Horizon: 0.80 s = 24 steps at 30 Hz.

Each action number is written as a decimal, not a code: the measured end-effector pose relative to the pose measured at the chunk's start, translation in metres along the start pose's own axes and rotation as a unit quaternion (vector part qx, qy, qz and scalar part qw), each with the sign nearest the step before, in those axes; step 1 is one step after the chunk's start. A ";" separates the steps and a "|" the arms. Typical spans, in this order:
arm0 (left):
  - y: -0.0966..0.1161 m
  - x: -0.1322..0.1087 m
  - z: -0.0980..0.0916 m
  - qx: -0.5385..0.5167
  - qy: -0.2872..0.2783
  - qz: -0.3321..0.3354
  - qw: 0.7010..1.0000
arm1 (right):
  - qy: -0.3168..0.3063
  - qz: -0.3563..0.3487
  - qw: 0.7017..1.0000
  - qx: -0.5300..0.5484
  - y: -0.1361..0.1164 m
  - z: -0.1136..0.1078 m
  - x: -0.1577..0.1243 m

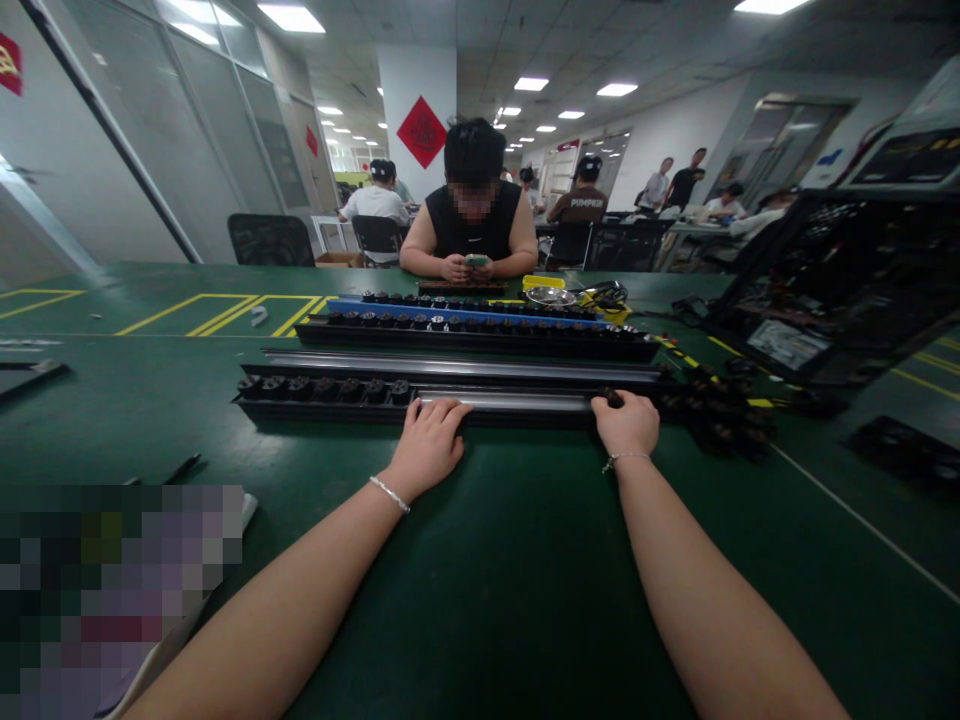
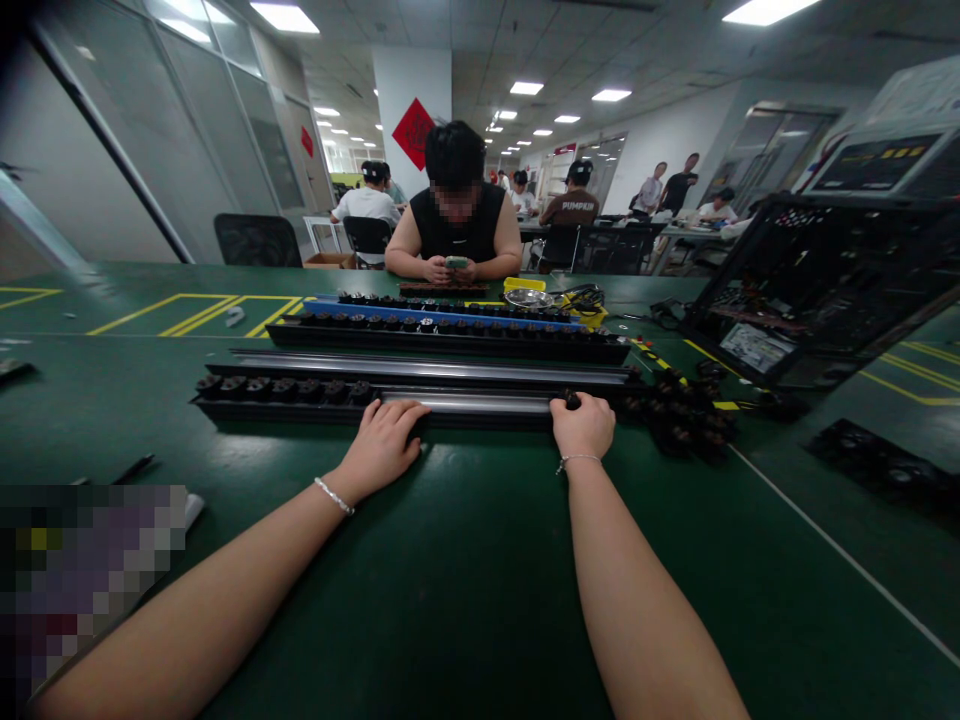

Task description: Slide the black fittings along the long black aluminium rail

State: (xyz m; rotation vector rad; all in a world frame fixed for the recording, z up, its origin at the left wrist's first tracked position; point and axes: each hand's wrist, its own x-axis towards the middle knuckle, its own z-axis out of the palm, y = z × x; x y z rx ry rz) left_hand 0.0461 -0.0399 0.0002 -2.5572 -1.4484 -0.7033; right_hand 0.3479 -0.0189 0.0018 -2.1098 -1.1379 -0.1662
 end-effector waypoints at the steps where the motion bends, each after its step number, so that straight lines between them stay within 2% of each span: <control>1: 0.000 0.000 0.000 0.000 0.000 -0.001 1.000 | 0.003 0.002 1.000 -0.001 0.001 0.000 0.001; 19: -0.001 0.000 0.000 0.001 -0.002 -0.002 1.000 | 0.045 0.024 0.999 0.000 0.014 -0.003 0.012; 22: 0.000 0.000 -0.001 0.001 -0.005 -0.003 1.000 | 0.063 0.025 0.998 -0.014 0.026 -0.012 0.020; 24: 0.000 0.000 -0.001 0.001 -0.004 -0.002 1.000 | 0.053 0.026 0.998 -0.035 0.042 -0.020 0.027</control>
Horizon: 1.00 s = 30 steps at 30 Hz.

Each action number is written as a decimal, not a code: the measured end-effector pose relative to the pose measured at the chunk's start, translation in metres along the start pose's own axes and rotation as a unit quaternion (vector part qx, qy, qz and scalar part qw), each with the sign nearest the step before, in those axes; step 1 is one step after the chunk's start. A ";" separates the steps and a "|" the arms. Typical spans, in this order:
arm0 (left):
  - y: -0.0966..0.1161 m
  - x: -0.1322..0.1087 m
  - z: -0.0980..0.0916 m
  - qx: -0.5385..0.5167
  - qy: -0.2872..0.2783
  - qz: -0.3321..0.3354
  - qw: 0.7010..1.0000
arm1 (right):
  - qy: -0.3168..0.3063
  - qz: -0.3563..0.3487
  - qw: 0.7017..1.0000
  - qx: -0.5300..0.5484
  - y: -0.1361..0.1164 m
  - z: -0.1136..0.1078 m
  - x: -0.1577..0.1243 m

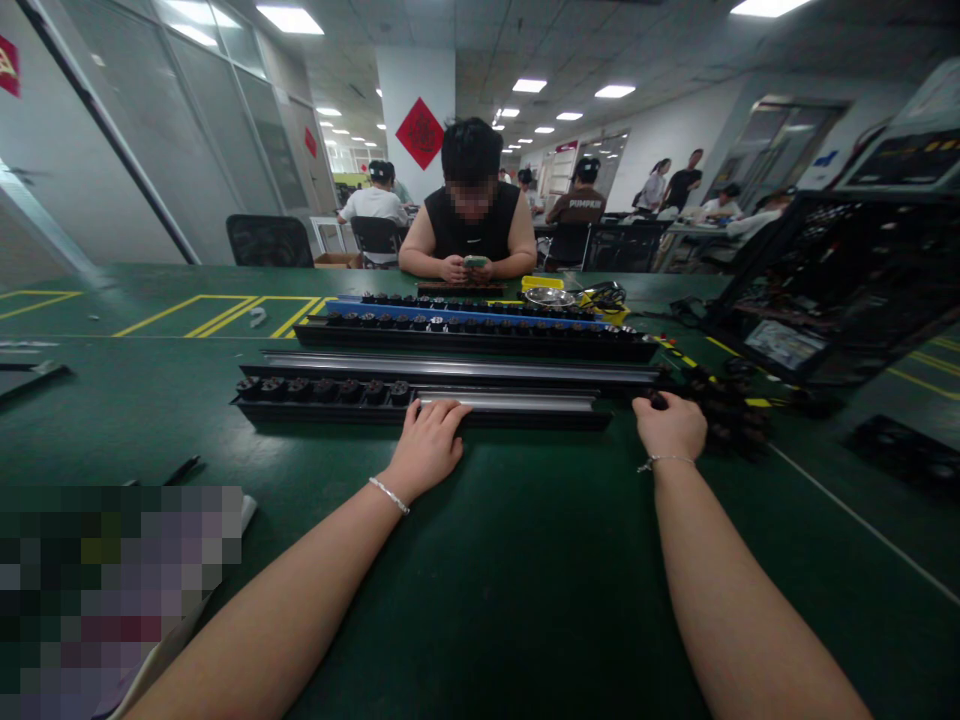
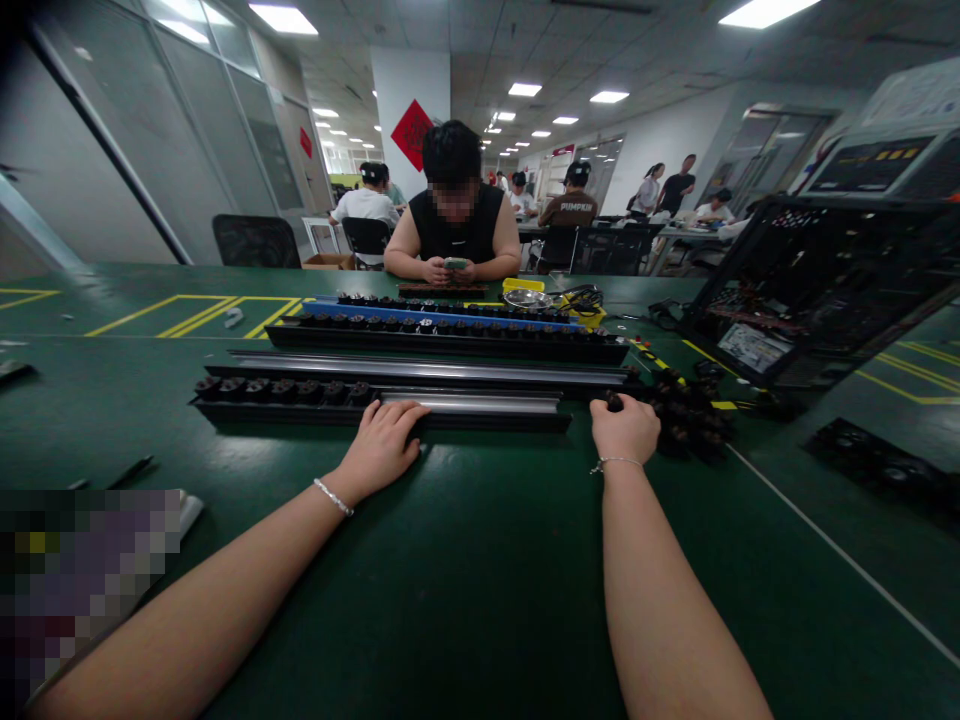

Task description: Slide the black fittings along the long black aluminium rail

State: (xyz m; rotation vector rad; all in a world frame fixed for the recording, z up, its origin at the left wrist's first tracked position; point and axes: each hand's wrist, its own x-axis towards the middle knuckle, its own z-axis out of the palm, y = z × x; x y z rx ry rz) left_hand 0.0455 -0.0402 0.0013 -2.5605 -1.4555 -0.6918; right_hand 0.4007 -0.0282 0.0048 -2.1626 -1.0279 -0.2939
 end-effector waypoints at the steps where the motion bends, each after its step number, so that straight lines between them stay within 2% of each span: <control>1: 0.000 0.000 0.000 0.000 0.001 0.001 1.000 | -0.015 0.001 1.000 -0.016 0.010 -0.003 0.005; 3: 0.000 0.000 0.000 0.000 0.003 0.002 1.000 | -0.028 0.027 0.998 -0.047 0.032 -0.007 0.016; 6: 0.000 0.000 0.000 0.000 0.003 0.001 1.000 | -0.079 0.055 0.993 -0.070 0.060 -0.007 0.030; 8: -0.001 -0.001 0.001 -0.001 0.004 0.003 1.000 | -0.102 0.055 0.990 -0.081 0.072 -0.004 0.036; 11: -0.004 -0.001 0.000 -0.003 0.009 0.005 1.000 | -0.102 0.055 0.990 -0.078 0.079 -0.002 0.037; 15: -0.010 0.000 0.000 -0.009 0.027 0.002 1.000 | -0.088 0.083 0.990 -0.071 0.073 -0.006 0.031; 18: -0.013 0.001 0.000 -0.009 0.047 -0.011 0.999 | -0.100 0.112 0.984 -0.099 0.063 -0.013 0.027; 24: -0.017 0.004 -0.009 0.003 0.100 -0.091 0.991 | -0.113 0.123 0.980 -0.113 0.049 -0.022 0.021; 27: -0.026 0.005 -0.016 0.037 0.154 -0.179 0.971 | -0.058 0.105 0.988 -0.094 0.041 -0.024 0.016; 30: -0.040 0.005 -0.021 0.069 0.209 -0.264 0.939 | 0.023 0.031 0.998 -0.048 0.021 -0.023 0.007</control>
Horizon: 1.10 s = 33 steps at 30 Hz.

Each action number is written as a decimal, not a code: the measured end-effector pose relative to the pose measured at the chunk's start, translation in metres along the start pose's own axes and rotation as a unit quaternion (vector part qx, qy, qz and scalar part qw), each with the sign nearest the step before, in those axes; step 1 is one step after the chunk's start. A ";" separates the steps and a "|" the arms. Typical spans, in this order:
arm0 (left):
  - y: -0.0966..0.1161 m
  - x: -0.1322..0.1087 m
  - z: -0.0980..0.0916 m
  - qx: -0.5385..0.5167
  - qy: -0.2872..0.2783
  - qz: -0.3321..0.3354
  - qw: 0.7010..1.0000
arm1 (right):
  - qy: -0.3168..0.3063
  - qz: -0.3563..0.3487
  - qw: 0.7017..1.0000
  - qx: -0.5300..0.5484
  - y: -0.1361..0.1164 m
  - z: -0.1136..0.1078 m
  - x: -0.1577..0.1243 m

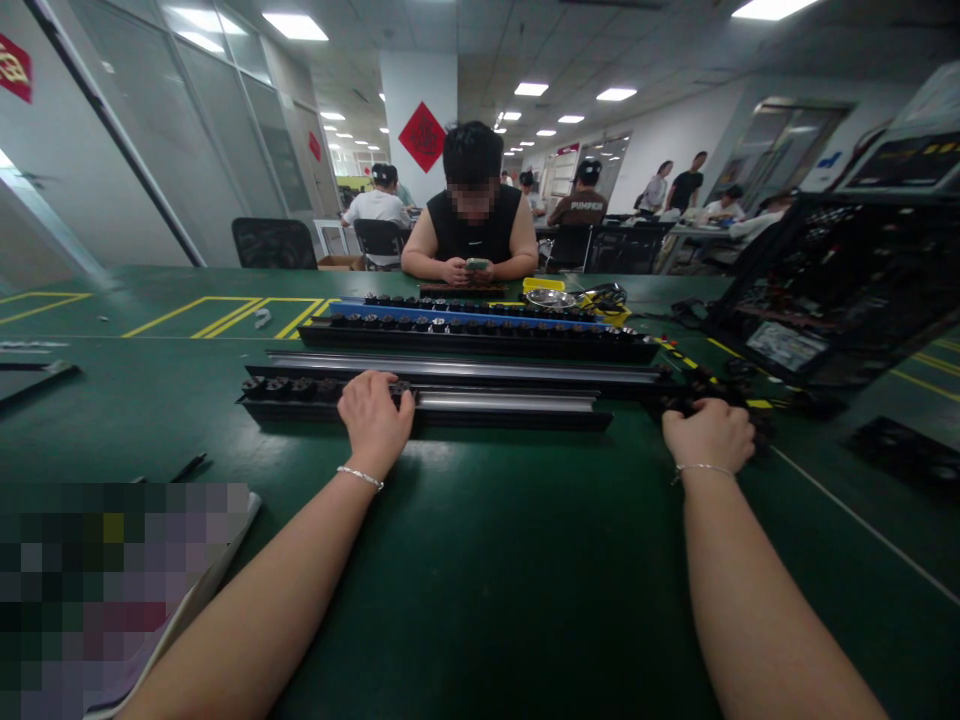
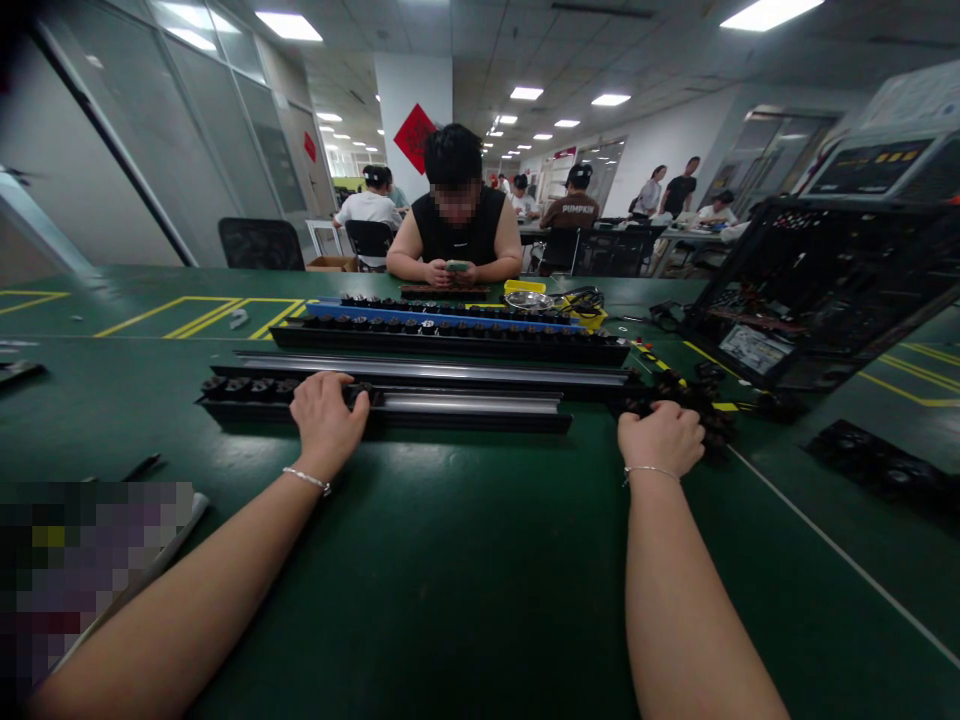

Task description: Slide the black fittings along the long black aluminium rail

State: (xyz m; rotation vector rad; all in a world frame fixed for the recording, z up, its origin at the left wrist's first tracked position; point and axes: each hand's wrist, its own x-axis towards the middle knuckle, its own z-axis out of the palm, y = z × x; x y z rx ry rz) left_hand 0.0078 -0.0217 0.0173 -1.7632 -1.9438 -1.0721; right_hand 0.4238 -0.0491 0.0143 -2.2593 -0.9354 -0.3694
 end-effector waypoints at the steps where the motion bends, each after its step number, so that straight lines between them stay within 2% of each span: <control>1: -0.004 0.002 0.001 0.008 0.010 -0.016 1.000 | 0.011 -0.032 0.999 0.017 -0.008 0.000 -0.004; 3: -0.011 0.004 0.003 0.020 0.011 -0.029 0.999 | 0.004 -0.104 0.994 0.041 -0.026 0.003 -0.014; 6: -0.017 0.005 0.007 0.042 0.004 -0.025 0.999 | -0.044 -0.207 0.975 0.063 -0.049 0.010 -0.031; 11: -0.015 0.001 0.008 0.055 0.004 0.013 0.998 | -0.153 -0.342 0.922 0.097 -0.065 0.020 -0.049; 14: -0.014 0.000 0.008 0.063 -0.007 0.029 0.998 | -0.200 -0.357 0.907 0.100 -0.065 0.023 -0.052; 19: -0.014 0.002 0.011 0.068 -0.016 0.026 0.997 | -0.253 -0.349 0.898 0.086 -0.065 0.024 -0.050; 33: -0.008 0.002 0.012 0.028 -0.046 0.040 0.998 | -0.256 -0.357 0.897 0.054 -0.066 0.023 -0.051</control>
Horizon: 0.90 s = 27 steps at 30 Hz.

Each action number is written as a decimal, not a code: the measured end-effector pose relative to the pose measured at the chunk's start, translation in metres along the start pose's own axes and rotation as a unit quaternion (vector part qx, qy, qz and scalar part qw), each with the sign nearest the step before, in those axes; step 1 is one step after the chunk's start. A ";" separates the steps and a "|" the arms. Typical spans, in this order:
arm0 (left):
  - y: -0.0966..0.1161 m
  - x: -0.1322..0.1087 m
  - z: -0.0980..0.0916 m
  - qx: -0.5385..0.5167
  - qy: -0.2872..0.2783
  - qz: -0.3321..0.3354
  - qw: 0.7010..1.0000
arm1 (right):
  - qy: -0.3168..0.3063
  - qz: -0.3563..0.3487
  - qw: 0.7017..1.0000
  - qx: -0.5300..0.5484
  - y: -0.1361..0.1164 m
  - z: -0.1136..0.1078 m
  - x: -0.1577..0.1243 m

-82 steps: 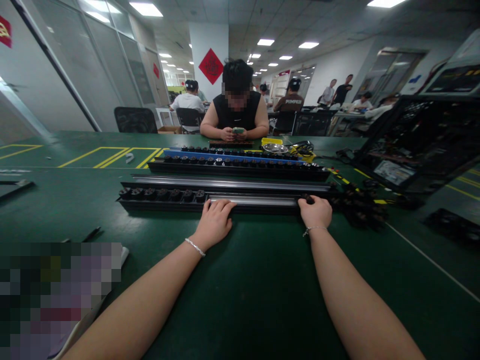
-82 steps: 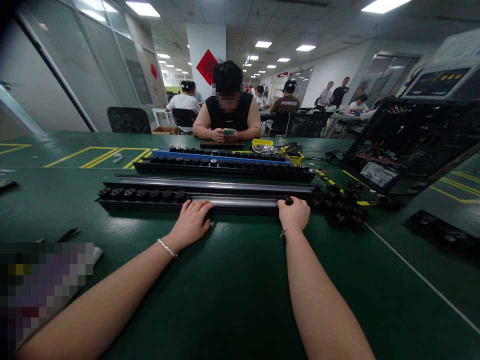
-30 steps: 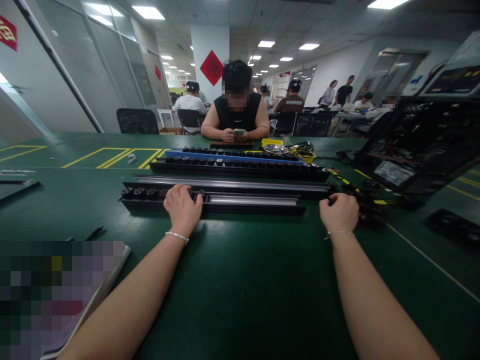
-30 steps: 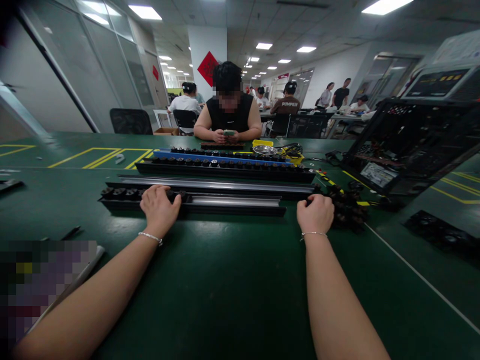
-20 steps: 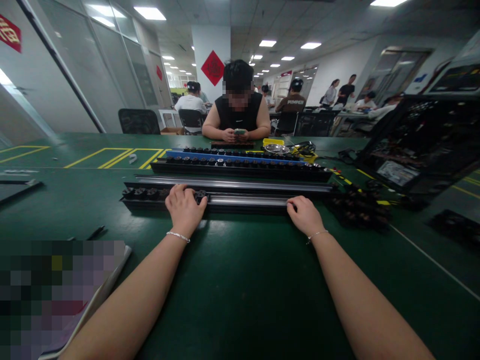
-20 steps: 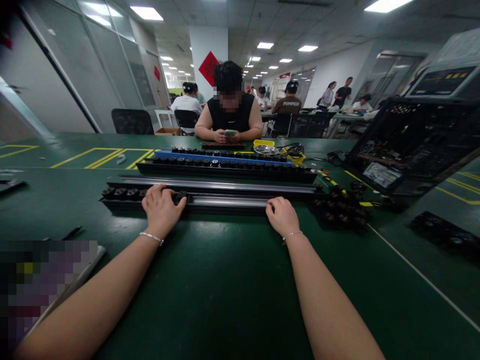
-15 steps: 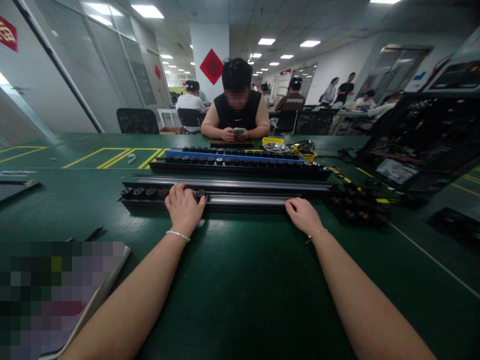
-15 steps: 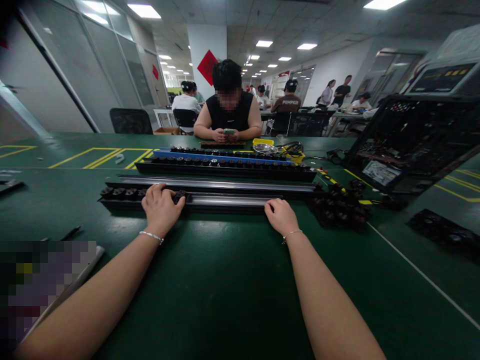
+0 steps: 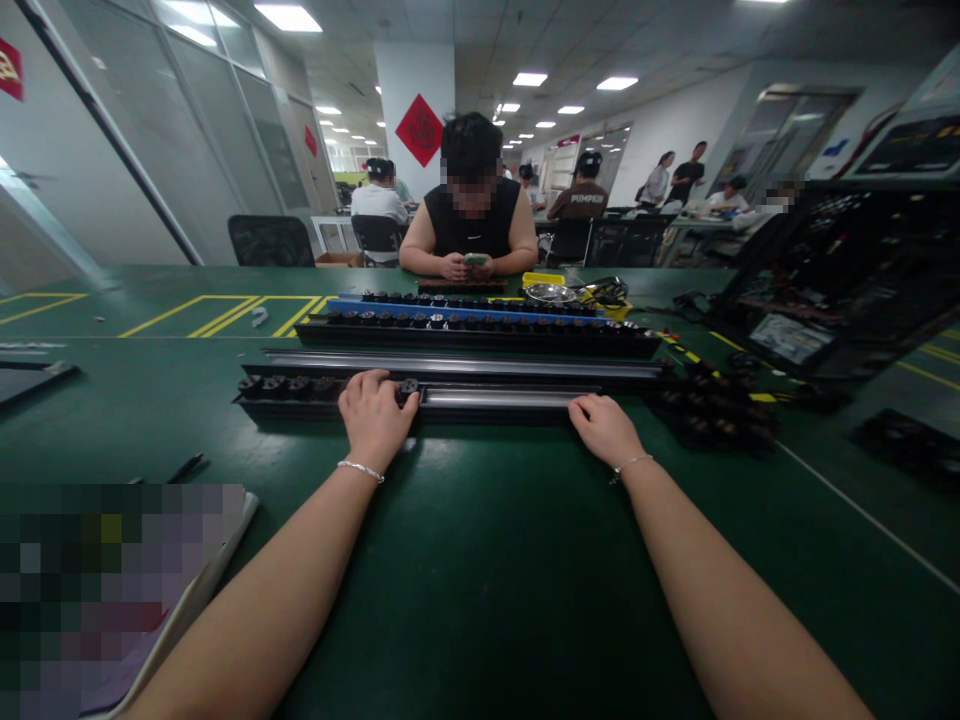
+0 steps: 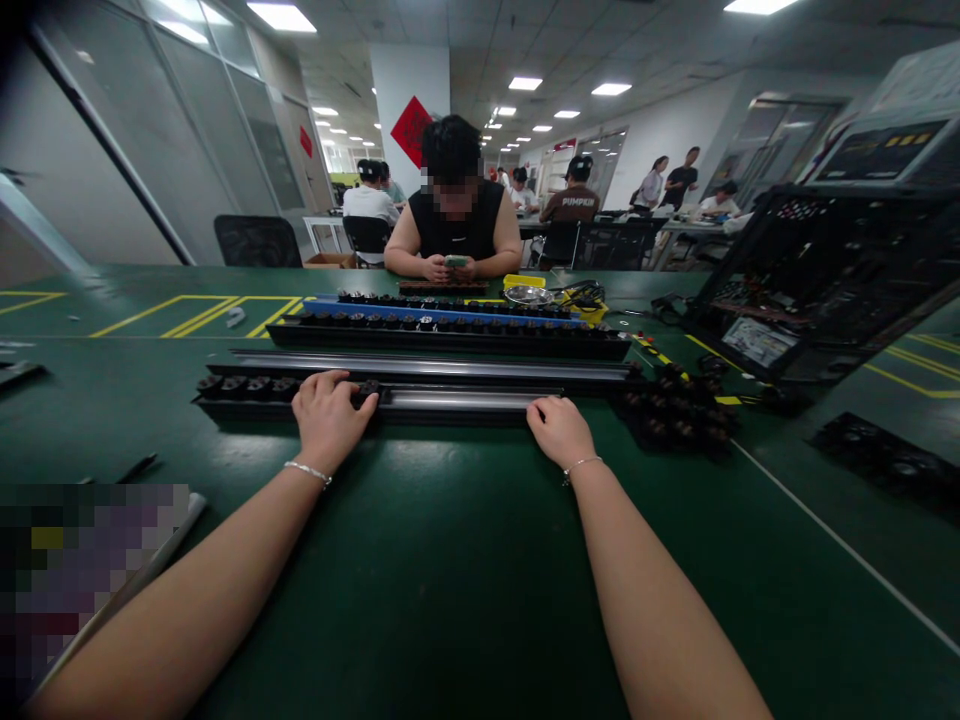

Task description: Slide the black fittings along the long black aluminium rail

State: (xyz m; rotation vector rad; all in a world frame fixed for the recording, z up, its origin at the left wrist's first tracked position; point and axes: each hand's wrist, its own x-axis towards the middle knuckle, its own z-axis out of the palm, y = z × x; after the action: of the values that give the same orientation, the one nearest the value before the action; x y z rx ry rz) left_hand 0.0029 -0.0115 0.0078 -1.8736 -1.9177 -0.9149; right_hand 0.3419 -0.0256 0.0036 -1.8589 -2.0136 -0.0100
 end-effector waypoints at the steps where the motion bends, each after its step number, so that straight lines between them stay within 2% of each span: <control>1: 0.001 0.000 -0.001 0.000 -0.006 -0.006 1.000 | 0.000 0.000 1.000 -0.001 0.000 0.000 0.000; 15: 0.004 0.004 -0.004 0.030 -0.059 -0.020 0.998 | 0.008 -0.015 1.000 -0.001 0.000 0.000 0.000; 27: 0.004 0.002 -0.007 0.068 -0.072 0.022 0.995 | 0.001 -0.003 1.000 -0.004 -0.003 -0.001 -0.001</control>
State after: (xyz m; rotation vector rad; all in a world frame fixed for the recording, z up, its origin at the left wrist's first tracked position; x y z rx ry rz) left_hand 0.0054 -0.0147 0.0152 -1.9408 -1.9569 -0.6343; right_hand 0.3397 -0.0267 0.0052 -1.8576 -2.0203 -0.0215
